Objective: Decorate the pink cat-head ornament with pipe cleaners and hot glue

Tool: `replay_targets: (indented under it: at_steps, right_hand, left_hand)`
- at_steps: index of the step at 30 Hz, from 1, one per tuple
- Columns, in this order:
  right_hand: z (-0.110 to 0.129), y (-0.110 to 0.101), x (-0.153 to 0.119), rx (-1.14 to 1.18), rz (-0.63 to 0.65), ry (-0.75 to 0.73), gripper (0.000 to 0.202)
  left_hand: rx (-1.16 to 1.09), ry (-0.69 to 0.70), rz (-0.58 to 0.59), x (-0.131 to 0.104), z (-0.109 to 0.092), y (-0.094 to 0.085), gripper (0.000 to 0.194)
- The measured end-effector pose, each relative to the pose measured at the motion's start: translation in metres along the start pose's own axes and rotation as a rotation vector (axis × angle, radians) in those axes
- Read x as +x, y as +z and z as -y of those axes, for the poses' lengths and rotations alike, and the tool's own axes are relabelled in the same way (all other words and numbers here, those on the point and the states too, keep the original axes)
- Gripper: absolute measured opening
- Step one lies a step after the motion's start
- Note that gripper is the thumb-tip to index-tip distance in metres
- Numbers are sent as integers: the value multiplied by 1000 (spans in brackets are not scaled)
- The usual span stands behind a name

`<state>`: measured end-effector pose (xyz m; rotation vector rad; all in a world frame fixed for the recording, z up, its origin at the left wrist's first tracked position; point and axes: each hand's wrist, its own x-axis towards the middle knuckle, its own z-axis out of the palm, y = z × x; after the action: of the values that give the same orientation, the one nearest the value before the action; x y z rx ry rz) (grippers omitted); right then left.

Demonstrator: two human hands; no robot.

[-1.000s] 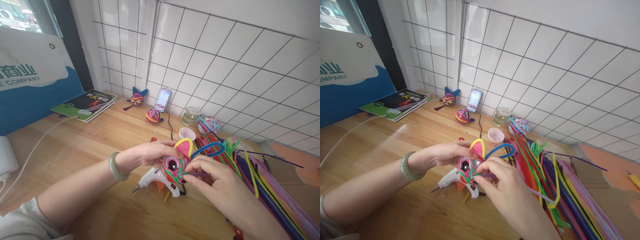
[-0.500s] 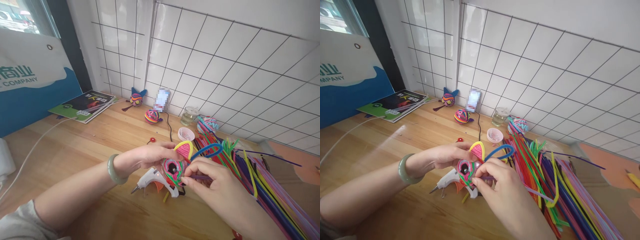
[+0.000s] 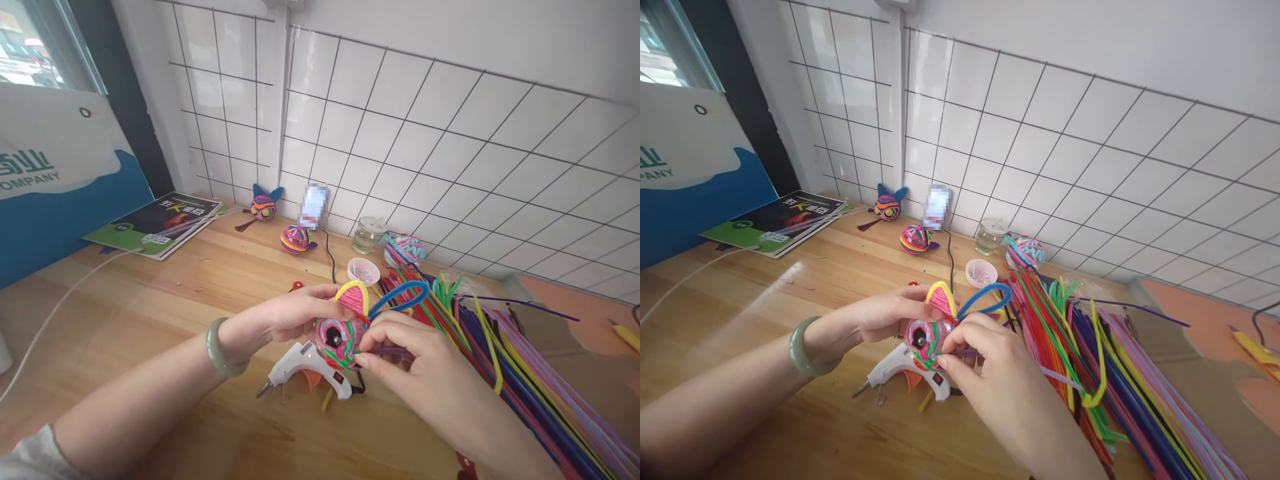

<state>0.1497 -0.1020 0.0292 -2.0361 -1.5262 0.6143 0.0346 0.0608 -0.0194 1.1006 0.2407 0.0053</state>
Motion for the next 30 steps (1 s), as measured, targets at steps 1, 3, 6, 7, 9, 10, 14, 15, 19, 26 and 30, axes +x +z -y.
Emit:
replay_targets:
  at_steps: [1,3,6,7,9,10,14,15,19,26,30]
  right_hand:
    - [0,-1,0,5,0,-7,12]
    - [0,-2,-1,3,-2,-16,12]
    - [0,-2,-2,-12,-8,-37,12]
    - [0,-2,-2,-16,-11,-50,12]
    - [-1,-1,-3,-21,-13,-87,13]
    - [-1,-1,-3,-27,-9,-109,14]
    - [-3,-2,-3,-58,21,-210,24]
    - [-4,-3,-2,-66,20,-235,25]
    - [-7,-1,0,-94,-33,-333,28]
    - [-2,2,3,-38,-139,-213,16]
    - [2,2,2,-50,-168,-123,10]
  left_hand:
    - [-6,2,-8,0,0,0,24]
    - [-17,3,-9,0,0,-1,22]
    - [-49,10,27,0,-1,-1,18]
    - [-63,9,36,0,-1,-1,17]
    - [-86,7,35,1,-1,0,17]
    - [-92,6,31,1,-1,-1,17]
    - [-99,-4,21,2,1,-1,16]
    - [-104,-7,24,3,1,-1,16]
    - [-124,0,20,3,1,-2,17]
    - [-105,16,-22,2,-3,-1,22]
    - [-72,9,-32,2,-3,-1,22]
